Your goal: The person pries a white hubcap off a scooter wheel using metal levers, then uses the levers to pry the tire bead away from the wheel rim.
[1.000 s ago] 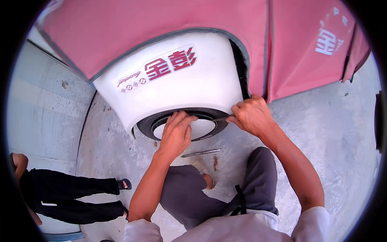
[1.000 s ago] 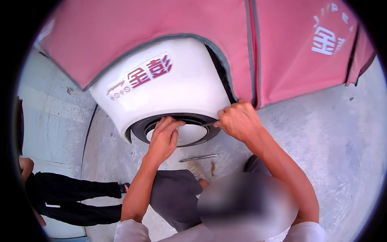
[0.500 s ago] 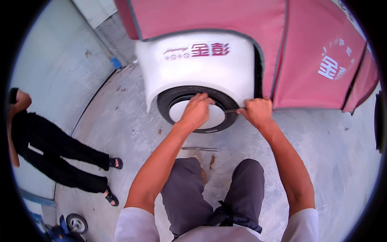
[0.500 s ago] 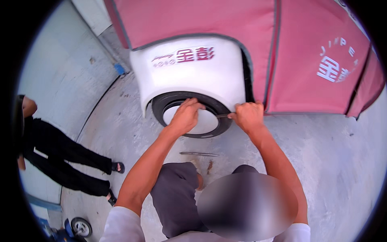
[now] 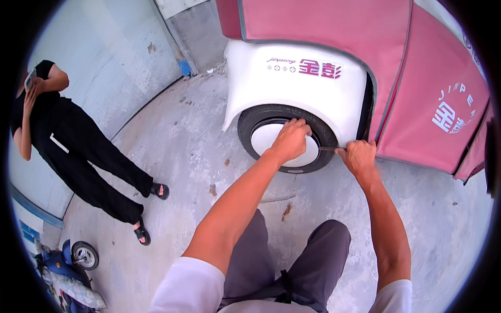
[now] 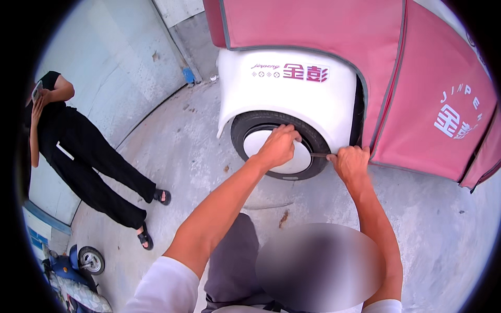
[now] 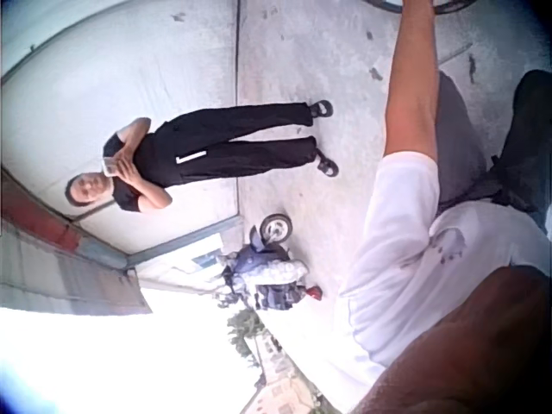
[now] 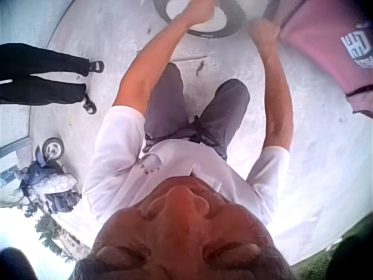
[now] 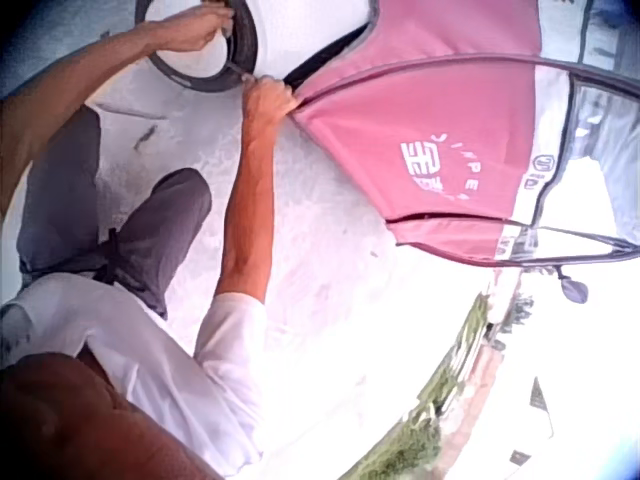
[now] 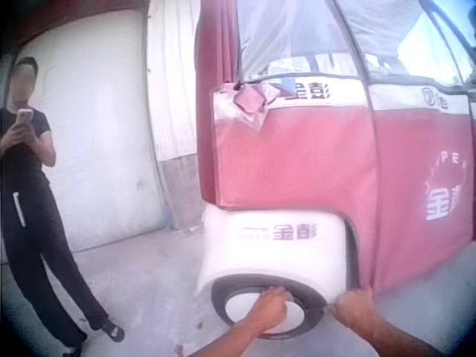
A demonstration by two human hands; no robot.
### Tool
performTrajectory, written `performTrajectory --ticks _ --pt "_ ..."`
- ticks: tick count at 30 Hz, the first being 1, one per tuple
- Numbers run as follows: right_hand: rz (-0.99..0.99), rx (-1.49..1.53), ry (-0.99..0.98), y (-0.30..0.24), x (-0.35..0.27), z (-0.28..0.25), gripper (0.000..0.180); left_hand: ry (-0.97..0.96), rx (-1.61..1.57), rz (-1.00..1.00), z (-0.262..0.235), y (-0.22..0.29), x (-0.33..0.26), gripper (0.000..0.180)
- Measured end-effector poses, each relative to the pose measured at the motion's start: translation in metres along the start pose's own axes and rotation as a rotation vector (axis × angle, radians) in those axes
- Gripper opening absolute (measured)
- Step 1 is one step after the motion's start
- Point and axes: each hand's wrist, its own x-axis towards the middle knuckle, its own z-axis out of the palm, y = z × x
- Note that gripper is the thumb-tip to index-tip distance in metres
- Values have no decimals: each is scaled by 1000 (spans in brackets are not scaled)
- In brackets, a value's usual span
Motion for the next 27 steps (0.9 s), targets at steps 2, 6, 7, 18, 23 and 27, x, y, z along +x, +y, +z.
performTrajectory --ticks 2,6,7,18,23,27 --pt "27 -17 -15 2 2 -3 40 21 -31 33 -2 1 6 26" --pt "46 -46 23 0 -6 -2 40 95 -41 104 -1 1 10 23" --pt "60 -59 17 -1 -7 1 40 93 -21 97 4 -1 7 22" --pt "157 -86 -111 -11 -18 6 42 167 -36 157 15 -13 5 14" --pt "249 -122 -232 -15 -12 -8 43 99 -127 203 12 -16 11 15" --pt "222 -159 -262 -32 3 -29 38 94 -205 225 6 -31 6 18"
